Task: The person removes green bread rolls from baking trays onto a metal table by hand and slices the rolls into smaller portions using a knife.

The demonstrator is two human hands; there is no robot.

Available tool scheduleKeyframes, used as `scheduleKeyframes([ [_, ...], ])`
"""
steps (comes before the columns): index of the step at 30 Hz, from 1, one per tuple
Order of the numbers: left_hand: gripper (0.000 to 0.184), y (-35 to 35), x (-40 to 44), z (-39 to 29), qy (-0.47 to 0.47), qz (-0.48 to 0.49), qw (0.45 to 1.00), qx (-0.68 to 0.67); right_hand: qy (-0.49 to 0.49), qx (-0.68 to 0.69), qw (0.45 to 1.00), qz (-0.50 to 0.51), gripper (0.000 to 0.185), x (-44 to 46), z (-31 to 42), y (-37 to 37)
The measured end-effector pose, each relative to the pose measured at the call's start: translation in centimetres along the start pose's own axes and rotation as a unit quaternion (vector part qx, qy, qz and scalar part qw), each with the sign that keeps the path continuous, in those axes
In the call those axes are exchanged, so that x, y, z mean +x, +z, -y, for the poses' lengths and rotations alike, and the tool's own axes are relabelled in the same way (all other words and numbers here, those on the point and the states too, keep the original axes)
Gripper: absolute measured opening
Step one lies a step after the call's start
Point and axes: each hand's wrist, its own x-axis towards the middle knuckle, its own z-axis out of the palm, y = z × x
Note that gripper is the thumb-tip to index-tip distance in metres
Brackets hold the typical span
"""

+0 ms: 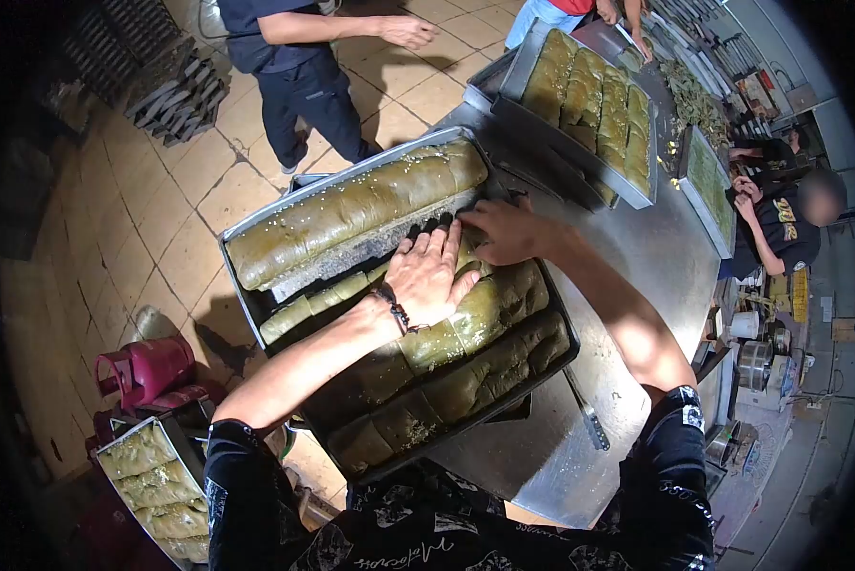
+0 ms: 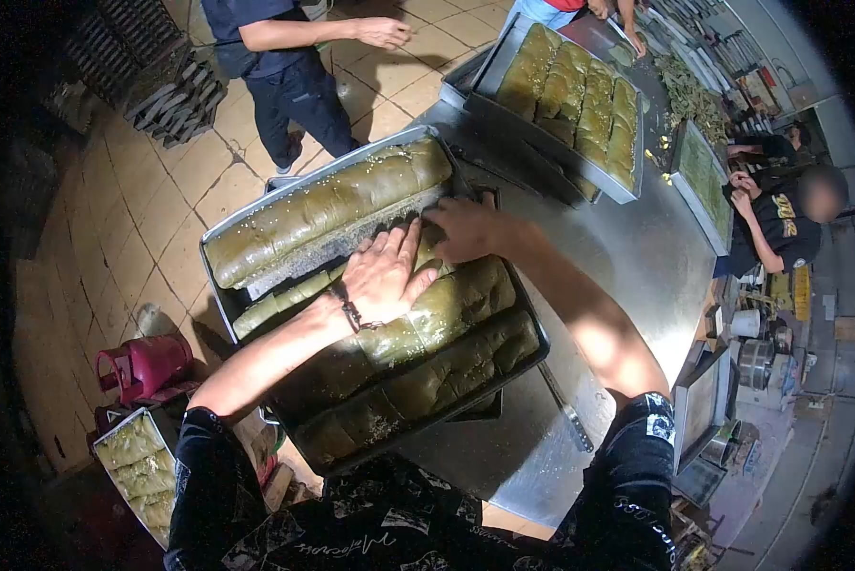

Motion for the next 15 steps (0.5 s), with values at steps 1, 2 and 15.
scheduleKeyframes([
  [1, 0.079, -1.1, -0.1, 0.1, 0.017, -0.027, 0.999, 0.010, -0.019, -0.018, 0.998, -0.058, 0.061, -0.4, 0.0, -0.7],
  [2, 0.072, -2.4, -0.5, 0.5, -0.007, 0.007, 1.000, 0.005, -0.038, -0.037, 0.992, -0.115, 0.059, -0.6, 0.0, -1.4],
  [15, 0.081, -10.3, -7.0, 10.6, -0.233, -0.073, 0.958, 0.148, 0.024, -0.051, 0.998, -0.030, 0.070, 8.0, -0.4, -7.8],
])
